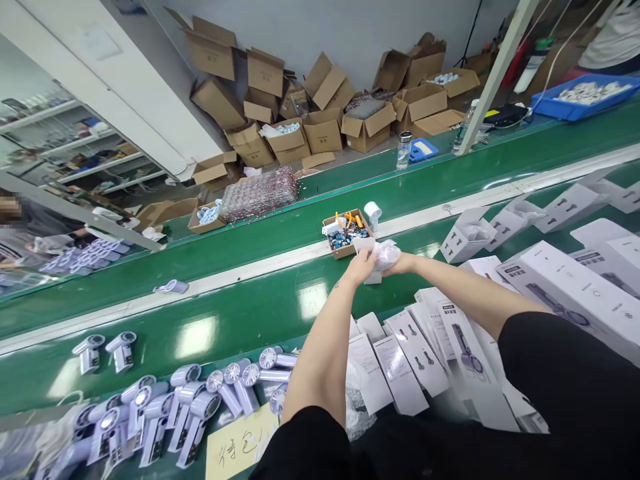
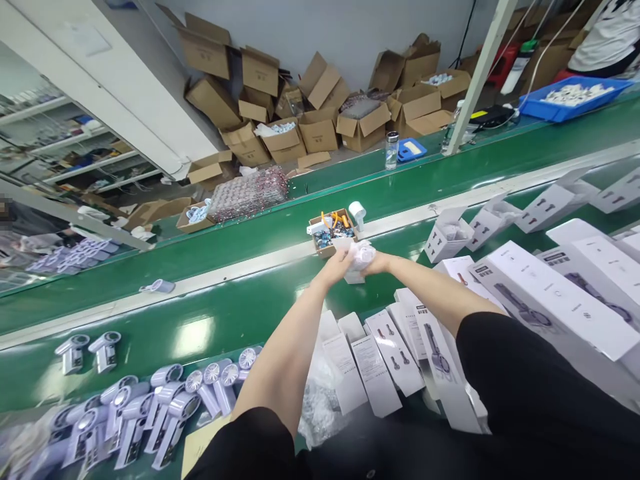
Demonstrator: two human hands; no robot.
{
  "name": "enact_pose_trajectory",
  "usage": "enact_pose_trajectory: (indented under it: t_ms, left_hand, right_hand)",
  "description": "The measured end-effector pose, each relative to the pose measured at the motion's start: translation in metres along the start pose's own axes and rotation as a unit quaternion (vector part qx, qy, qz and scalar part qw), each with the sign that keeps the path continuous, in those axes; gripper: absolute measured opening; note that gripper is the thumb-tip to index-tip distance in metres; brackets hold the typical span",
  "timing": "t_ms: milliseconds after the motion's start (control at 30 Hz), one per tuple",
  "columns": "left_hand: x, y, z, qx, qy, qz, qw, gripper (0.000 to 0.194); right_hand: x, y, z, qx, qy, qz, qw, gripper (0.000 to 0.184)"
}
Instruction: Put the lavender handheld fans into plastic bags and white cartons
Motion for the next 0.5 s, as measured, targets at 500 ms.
enact_pose_trajectory:
  t_ms: [500]
  left_hand:
    - [0.008, 0.009, -0.012, -0.283, 0.208, -0.147, 0.925, 0.031]
  right_hand:
    - [0.033, -0.038, 0.015, 0.026, 0.121, 0.274, 0.954, 0.038]
Point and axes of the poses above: each hand's wrist, its own x-axis away from the middle knuckle, its own y-axis out of the palm, z = x × y, the point moved 10 cm from there along -x, towards the middle knuckle, and after that the axes turned 9 degrees about y, right-handed, at the moved point
